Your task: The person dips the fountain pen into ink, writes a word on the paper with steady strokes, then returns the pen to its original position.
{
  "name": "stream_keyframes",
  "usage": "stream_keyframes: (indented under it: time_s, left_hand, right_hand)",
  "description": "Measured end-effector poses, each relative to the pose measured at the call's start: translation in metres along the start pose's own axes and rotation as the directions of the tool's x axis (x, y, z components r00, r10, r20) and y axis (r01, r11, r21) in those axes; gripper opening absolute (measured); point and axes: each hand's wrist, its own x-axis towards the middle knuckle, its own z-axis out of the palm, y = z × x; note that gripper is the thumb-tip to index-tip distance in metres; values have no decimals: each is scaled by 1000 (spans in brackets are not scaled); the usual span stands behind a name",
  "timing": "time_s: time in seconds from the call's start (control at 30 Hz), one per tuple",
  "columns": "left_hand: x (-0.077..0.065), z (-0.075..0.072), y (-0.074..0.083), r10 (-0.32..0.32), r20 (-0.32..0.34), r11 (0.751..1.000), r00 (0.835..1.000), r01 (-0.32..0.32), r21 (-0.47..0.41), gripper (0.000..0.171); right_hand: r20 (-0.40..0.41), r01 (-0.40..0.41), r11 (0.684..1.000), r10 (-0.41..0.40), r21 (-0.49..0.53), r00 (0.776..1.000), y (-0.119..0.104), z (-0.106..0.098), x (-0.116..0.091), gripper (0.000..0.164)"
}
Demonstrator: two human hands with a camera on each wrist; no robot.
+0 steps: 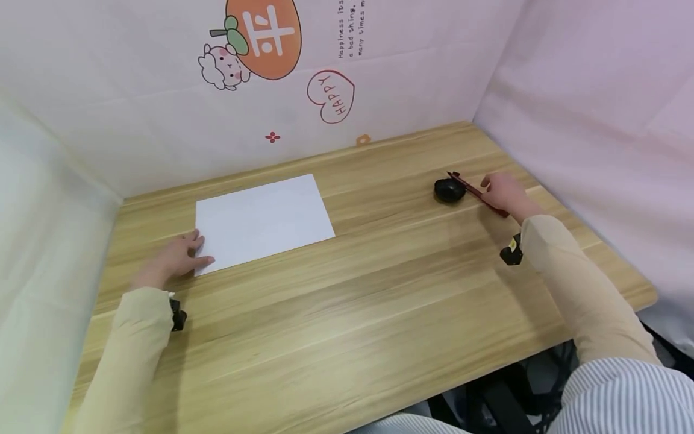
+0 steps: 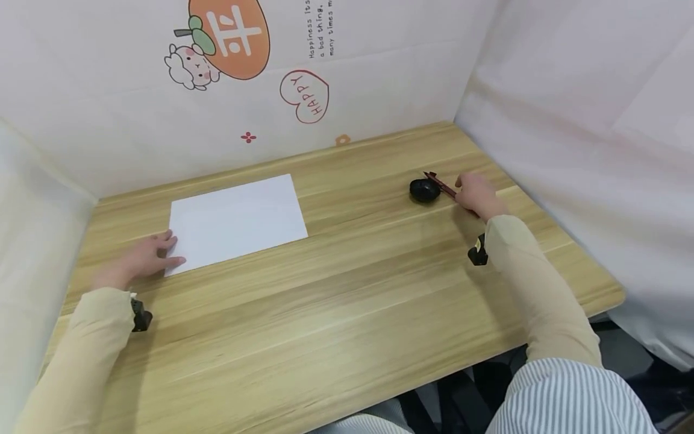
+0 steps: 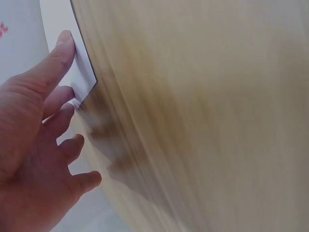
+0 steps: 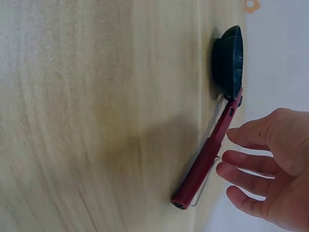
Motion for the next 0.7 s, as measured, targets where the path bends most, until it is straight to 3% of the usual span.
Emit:
stream_keyframes:
  time_s: [0.33,0.7]
  left_hand:
    - [10,12,47,36,-21,998,999,-35,49,77]
    - [11,29,78,58,-69,997,996,-54,49,73]
  right_hand:
    - [-12,-12,999,12,32,1000,3,11,4,39]
    - [-80,10,995,-3,95,997,5,23,6,35]
